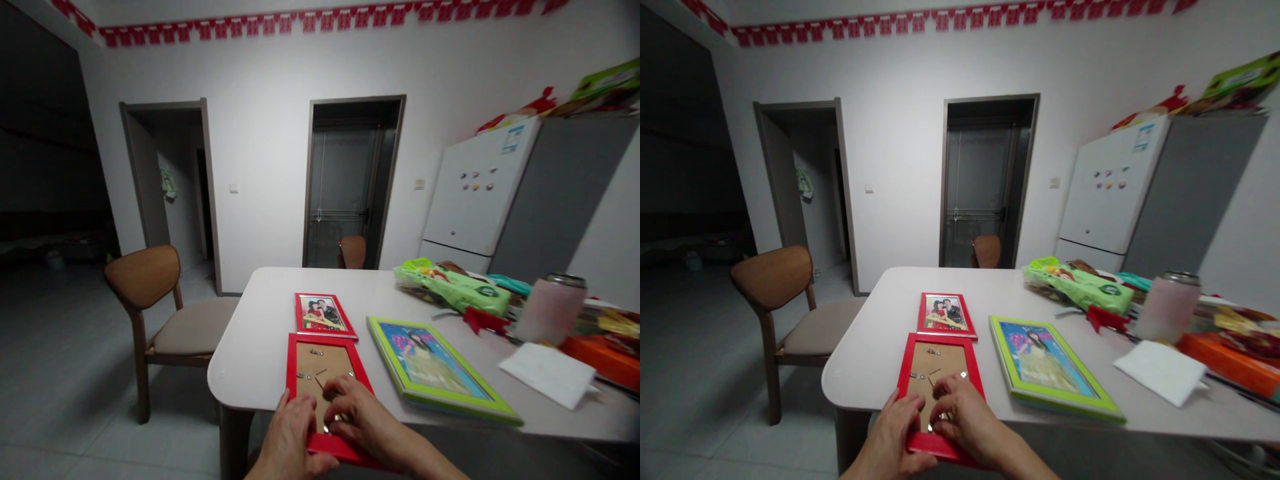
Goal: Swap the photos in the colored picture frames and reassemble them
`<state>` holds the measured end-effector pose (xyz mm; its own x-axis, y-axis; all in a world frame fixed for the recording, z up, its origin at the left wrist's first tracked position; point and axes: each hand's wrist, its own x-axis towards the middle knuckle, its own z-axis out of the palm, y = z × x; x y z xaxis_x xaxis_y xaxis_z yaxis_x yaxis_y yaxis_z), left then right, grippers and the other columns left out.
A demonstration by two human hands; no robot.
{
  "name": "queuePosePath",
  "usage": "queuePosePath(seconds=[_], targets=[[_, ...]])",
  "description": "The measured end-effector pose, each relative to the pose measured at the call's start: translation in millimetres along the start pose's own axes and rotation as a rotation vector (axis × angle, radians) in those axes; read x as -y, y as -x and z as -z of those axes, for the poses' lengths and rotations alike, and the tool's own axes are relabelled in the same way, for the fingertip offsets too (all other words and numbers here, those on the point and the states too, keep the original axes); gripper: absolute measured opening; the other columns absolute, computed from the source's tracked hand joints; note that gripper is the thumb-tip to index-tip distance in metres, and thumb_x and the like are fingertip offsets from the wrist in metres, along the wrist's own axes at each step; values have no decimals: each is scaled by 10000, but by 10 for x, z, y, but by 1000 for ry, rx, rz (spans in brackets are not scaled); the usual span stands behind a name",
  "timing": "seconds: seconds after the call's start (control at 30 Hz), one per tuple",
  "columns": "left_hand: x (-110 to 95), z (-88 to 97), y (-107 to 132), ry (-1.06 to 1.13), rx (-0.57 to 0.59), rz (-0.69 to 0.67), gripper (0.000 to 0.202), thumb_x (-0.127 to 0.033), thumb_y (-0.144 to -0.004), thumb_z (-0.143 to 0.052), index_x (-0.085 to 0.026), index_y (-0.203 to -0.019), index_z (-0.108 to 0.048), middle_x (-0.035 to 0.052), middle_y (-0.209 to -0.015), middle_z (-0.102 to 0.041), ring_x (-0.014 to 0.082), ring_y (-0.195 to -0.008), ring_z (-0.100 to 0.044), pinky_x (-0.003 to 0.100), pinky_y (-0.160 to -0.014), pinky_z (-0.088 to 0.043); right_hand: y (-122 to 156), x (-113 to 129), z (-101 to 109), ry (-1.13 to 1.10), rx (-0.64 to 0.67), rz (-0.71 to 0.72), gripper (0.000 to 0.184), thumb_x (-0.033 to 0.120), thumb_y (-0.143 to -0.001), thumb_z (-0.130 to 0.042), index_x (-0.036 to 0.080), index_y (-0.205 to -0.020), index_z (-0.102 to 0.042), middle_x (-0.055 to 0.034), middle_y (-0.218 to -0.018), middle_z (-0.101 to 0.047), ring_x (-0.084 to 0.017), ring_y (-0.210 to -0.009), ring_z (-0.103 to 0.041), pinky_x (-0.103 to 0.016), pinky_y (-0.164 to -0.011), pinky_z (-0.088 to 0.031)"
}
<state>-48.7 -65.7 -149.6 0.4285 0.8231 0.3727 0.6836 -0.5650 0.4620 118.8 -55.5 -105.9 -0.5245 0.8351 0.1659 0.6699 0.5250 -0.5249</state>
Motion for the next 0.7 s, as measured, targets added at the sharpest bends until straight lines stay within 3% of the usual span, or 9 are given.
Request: queuePosePath(seconds=[0.27, 0.47, 0.7], targets=[[-5, 6, -14, -9, 65, 16, 735, -303, -439, -760, -132, -1093, -471, 154, -1111, -531, 301, -1031, -475, 514, -932, -286, -364, -62, -101, -13, -136, -55, 235, 225, -736, -437, 171, -859, -630, -68, -894, -580, -156, -848, -513, -245, -753, -366], [36, -34, -9, -7, 4, -50, 739, -329, -435, -758, -113, -1084, -478, 151, -1075, -554, 311, -1003, -495, 522, -911, -320, -737, -91, -298, 186, -200, -126, 220, 227, -730, -446, 165, -614, -622, -44, -705, -590, -126, -674, -520, -207, -618, -356], [174, -164, 34, 10, -67, -86, 765, -444, -445, -741, -107, -1080, -480, 169, -1049, -566, 309, -982, -513, 520, -904, -329, -798, -300, -221, 250, -292, -231, 263, 258, -766, -396, 140, -789, -630, -84, -808, -598, -149, -750, -522, -228, -679, -355]])
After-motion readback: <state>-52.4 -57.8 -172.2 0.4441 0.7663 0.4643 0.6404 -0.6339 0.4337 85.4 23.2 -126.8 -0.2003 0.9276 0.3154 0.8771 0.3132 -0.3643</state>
